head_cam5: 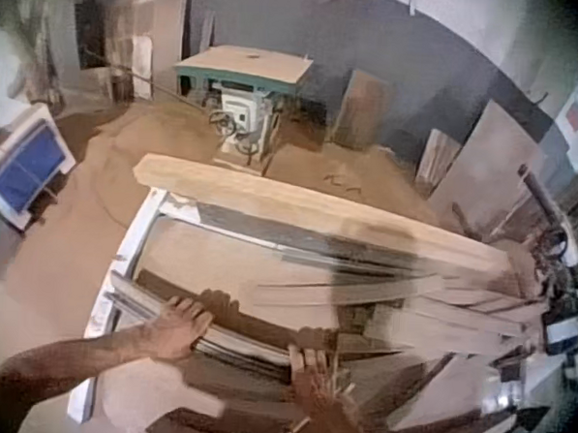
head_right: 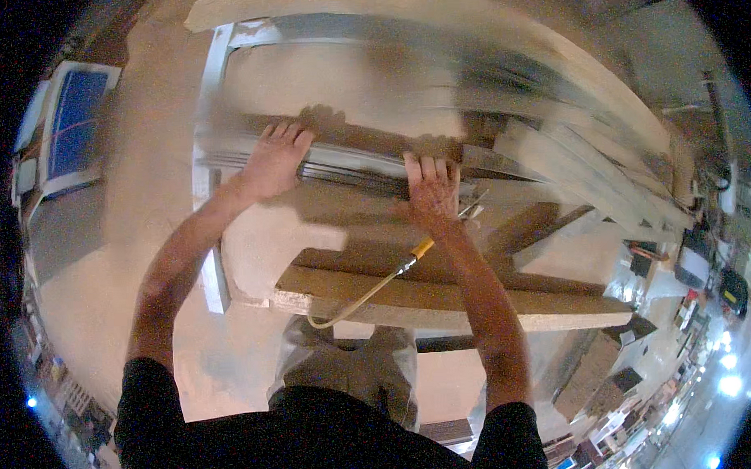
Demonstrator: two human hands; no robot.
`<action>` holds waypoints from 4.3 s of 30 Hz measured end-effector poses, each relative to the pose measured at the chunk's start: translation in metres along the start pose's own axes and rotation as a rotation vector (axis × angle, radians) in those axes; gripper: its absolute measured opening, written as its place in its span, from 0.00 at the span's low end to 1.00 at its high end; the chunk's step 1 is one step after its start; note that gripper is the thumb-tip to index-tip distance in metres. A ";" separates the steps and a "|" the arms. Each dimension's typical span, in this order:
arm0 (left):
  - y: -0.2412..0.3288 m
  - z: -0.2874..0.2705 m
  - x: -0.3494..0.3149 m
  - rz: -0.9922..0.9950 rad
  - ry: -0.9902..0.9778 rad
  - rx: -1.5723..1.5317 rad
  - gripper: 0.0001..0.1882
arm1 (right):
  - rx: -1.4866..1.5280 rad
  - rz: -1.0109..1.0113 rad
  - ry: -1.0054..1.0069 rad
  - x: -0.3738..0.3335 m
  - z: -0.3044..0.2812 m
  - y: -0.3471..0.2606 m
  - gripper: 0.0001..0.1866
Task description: The person cleans curved slats using a handheld air nozzle and stacks them on a pile on the floor.
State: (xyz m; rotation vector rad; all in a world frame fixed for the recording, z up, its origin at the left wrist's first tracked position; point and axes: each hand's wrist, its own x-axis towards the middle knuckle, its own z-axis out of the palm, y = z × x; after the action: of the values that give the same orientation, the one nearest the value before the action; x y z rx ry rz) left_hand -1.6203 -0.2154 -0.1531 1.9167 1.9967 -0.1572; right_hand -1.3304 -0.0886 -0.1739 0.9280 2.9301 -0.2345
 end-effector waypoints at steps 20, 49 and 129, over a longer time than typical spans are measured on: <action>0.004 0.069 -0.029 -0.092 0.229 0.033 0.42 | -0.017 -0.283 -0.042 0.162 0.015 0.157 0.33; -0.036 0.074 -0.074 -0.165 0.108 -0.029 0.49 | -0.126 -0.009 0.050 -0.014 -0.018 0.190 0.48; -0.010 0.082 -0.109 -0.006 0.093 0.128 0.66 | 0.693 -0.084 -0.652 0.023 0.048 -0.030 0.24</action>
State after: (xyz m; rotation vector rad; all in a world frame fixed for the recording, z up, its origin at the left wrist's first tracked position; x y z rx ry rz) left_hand -1.6136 -0.3456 -0.1942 2.0314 2.0993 -0.2056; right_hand -1.3662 -0.1074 -0.2200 0.5939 2.2708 -1.3274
